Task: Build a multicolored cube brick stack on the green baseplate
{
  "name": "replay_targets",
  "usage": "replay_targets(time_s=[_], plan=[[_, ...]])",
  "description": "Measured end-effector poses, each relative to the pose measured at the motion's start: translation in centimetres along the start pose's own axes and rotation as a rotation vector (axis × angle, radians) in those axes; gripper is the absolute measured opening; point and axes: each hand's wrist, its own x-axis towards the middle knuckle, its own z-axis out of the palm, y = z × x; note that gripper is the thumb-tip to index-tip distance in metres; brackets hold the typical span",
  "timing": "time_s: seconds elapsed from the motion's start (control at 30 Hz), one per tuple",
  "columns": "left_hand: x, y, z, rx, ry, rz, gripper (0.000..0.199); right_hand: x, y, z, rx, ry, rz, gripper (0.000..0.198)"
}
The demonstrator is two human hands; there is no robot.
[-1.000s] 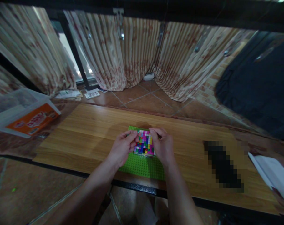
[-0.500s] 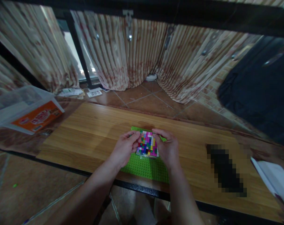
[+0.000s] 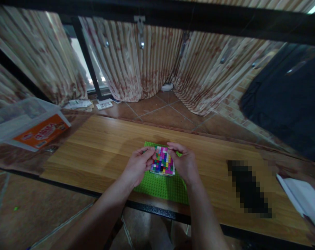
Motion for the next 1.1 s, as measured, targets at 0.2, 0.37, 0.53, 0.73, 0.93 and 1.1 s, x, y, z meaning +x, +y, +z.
replay_targets(time_s=[0.2, 0.37, 0.53, 0.73, 0.93, 1.1], plan=[[0.1, 0.1, 0.0, -0.024, -0.027, -0.003, 0.022, -0.8, 0.1, -0.1, -0.074, 0.045, -0.045, 0.032], [0.0, 0.2, -0.2, -0.017, -0.062, 0.011, 0.021, -2.1, -2.7, 0.4, -0.171, 0.07, -0.321, 0.021], [-0.4, 0.4, -0.4, -0.027, -0.224, 0.036, 0.026, -2.9, -4.1, 1.3, -0.162, -0.025, -0.32, 0.019], [-0.5, 0.3, -0.5, -0.036, -0.296, -0.011, 0.026, -2.6, -3.8, 0.7, -0.047, 0.032, -0.291, 0.012], [-0.1, 0.4, -0.7, -0.121, -0.202, -0.046, 0.027, -1.6, -2.0, -1.7, -0.172, 0.212, -0.154, 0.017], [0.2, 0.5, -0.9, -0.222, -0.119, -0.071, 0.034, -1.2, -0.8, -2.2, -0.322, 0.141, -0.118, 0.024]])
